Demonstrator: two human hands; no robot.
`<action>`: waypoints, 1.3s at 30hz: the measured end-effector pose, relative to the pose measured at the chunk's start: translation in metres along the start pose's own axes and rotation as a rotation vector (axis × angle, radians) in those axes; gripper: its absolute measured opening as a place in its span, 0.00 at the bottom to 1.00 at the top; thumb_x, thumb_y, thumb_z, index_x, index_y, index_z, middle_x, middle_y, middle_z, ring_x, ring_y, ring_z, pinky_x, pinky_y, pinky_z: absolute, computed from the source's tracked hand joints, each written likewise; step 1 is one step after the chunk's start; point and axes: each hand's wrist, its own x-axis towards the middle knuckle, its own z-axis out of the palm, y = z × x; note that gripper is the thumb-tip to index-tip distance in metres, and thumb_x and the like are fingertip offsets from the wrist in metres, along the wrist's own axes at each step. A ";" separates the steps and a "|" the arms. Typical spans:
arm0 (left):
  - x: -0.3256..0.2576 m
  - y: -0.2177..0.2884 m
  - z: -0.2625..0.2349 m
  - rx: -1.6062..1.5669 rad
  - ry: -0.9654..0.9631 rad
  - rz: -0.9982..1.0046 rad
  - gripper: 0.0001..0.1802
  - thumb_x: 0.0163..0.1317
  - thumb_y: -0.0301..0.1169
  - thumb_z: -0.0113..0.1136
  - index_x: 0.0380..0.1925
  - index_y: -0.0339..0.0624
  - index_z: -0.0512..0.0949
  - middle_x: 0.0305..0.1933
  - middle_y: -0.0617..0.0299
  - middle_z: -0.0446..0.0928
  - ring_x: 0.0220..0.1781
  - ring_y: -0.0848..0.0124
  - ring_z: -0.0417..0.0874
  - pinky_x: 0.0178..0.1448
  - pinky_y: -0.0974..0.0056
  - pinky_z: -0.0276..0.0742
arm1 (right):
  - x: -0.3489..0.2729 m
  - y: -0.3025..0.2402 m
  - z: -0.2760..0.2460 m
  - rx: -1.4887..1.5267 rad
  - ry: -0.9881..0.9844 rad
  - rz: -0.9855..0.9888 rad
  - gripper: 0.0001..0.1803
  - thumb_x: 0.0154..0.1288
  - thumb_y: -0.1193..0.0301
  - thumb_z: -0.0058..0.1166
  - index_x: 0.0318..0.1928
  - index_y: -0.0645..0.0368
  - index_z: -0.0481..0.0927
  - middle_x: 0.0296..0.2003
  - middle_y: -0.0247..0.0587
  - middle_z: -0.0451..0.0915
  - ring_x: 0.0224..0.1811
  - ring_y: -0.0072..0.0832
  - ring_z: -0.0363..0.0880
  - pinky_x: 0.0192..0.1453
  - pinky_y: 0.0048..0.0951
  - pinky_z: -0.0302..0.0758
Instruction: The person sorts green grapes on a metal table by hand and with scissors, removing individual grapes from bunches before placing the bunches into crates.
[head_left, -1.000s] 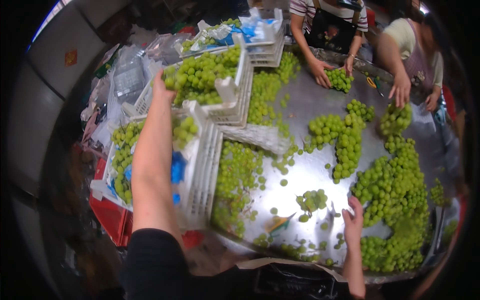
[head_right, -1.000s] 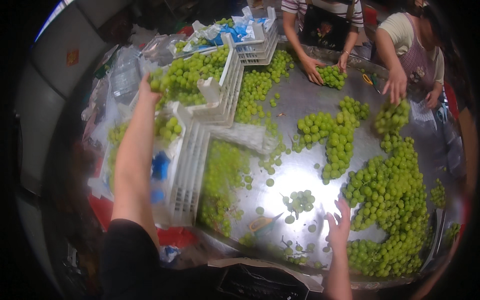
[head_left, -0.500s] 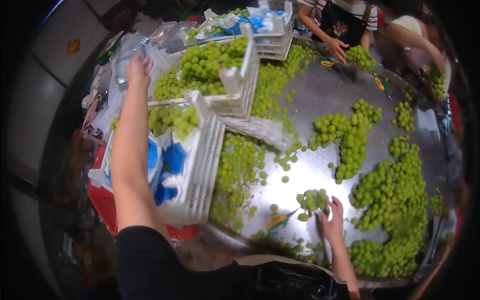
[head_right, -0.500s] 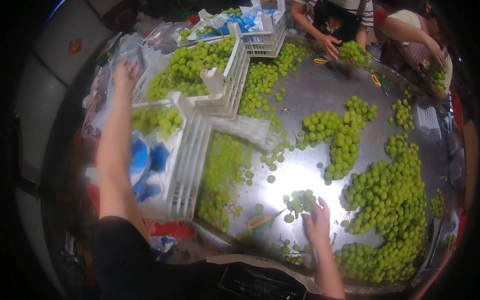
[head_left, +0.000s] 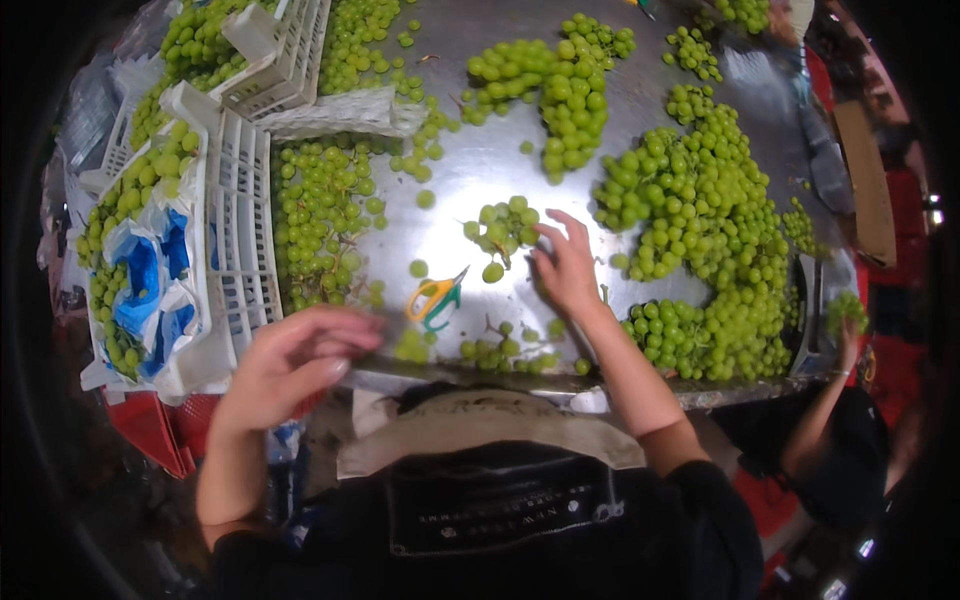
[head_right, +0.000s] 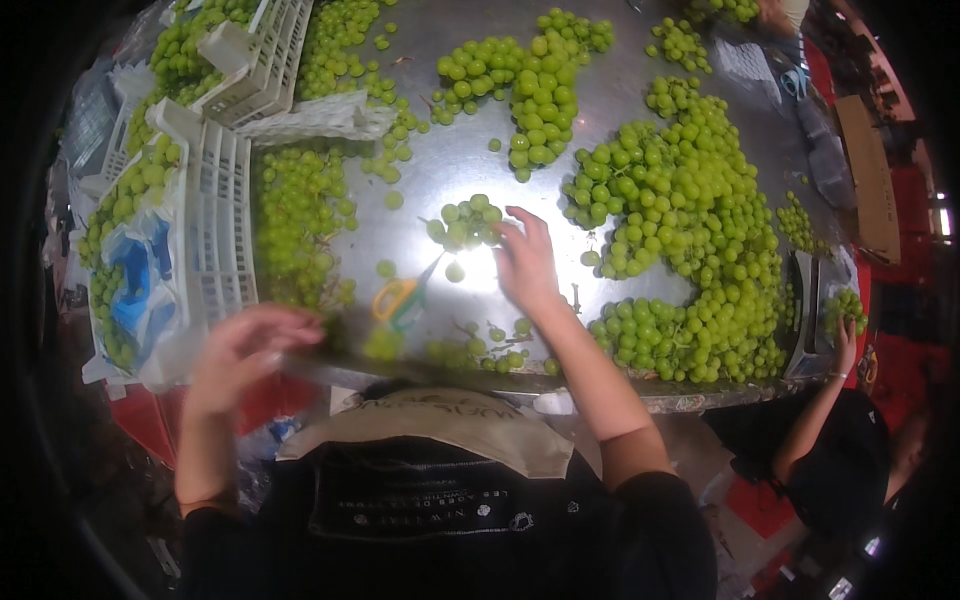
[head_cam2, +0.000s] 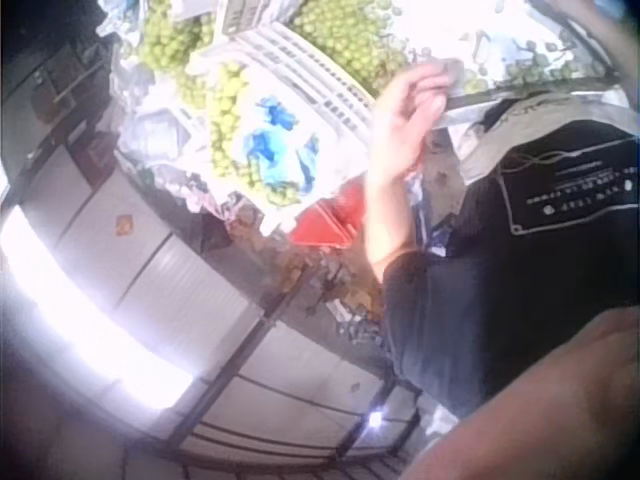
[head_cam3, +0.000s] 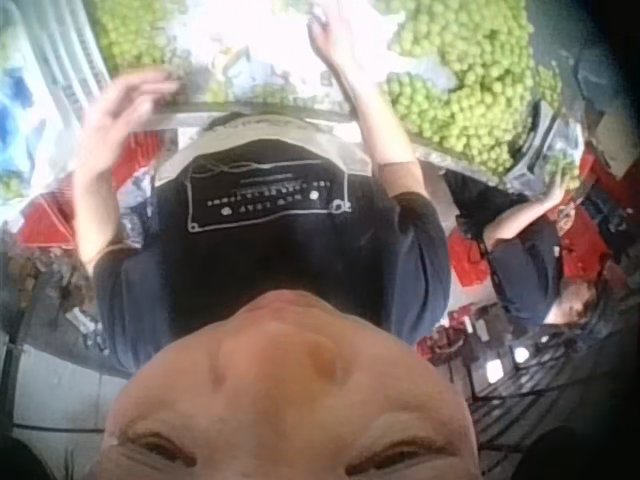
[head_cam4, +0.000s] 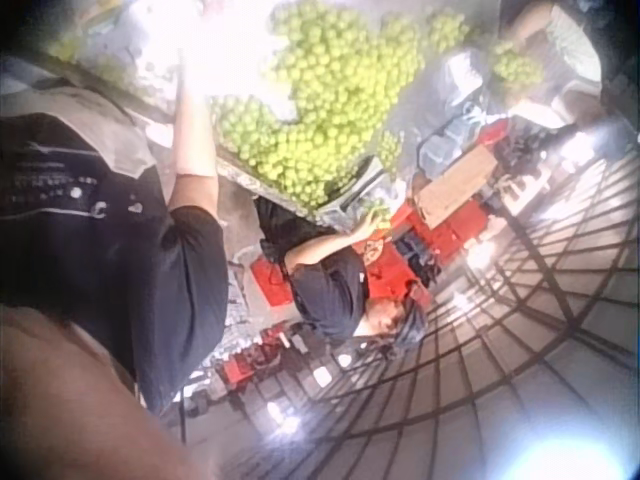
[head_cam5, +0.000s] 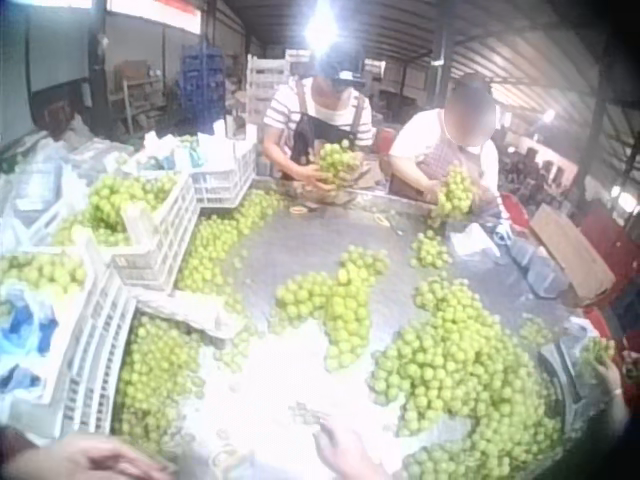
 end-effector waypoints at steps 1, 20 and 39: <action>0.004 -0.019 0.006 -0.010 0.056 -0.066 0.15 0.62 0.30 0.53 0.47 0.34 0.73 0.50 0.51 0.75 0.50 0.66 0.78 0.54 0.65 0.74 | 0.003 -0.003 0.004 -0.105 0.025 -0.145 0.18 0.49 0.78 0.58 0.44 0.57 0.76 0.54 0.48 0.66 0.59 0.47 0.62 0.62 0.42 0.63; 0.054 -0.171 0.035 0.331 0.296 -0.038 0.13 0.59 0.24 0.56 0.45 0.38 0.72 0.44 0.58 0.77 0.48 0.68 0.77 0.51 0.65 0.73 | 0.019 -0.029 -0.018 0.957 0.032 0.382 0.08 0.65 0.74 0.46 0.40 0.63 0.77 0.44 0.38 0.76 0.43 0.27 0.74 0.50 0.26 0.71; 0.079 -0.194 0.047 1.242 0.327 0.234 0.25 0.39 0.24 0.64 0.43 0.44 0.74 0.43 0.57 0.71 0.47 0.58 0.71 0.48 0.55 0.66 | 0.004 -0.060 -0.067 1.473 -0.110 0.385 0.14 0.63 0.75 0.48 0.48 0.68 0.72 0.39 0.43 0.77 0.36 0.27 0.78 0.35 0.21 0.77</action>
